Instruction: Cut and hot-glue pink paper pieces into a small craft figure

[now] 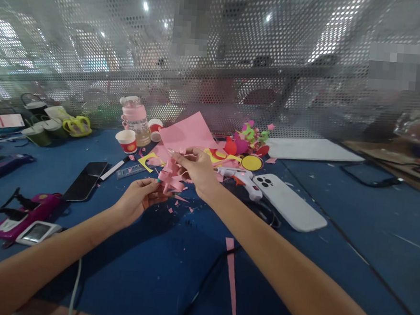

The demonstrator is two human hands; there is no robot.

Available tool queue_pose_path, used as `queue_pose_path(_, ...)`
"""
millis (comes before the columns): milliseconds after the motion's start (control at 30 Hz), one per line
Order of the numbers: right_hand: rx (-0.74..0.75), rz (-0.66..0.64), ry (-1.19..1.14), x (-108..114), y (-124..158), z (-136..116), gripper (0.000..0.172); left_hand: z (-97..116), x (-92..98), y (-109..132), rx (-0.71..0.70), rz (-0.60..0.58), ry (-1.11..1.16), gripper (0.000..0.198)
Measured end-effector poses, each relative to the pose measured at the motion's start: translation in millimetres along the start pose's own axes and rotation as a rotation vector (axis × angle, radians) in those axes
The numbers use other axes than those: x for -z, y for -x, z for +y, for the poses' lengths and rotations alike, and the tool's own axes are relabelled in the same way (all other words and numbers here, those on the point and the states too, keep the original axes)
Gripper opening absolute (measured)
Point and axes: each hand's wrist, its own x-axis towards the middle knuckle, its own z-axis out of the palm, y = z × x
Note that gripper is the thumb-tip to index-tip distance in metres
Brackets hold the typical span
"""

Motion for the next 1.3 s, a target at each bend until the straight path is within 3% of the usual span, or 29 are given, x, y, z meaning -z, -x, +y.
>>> queue_pose_path(533,0.064,0.02,0.02,-1.6,0.4,2.8,0.039,0.6,-0.6,1.8,0.01,-0.042,-0.001,0.016)
queue_pose_path(967,0.124,0.053,0.071,0.5,-3.6,5.5,0.033,10.5,-4.9,1.9,0.114,0.017,0.091,0.04)
queue_pose_path(1300,0.135,0.063,0.043,-0.2,-3.7,4.7,0.033,6.2,-2.9,0.6,0.022,0.01,0.101,0.031)
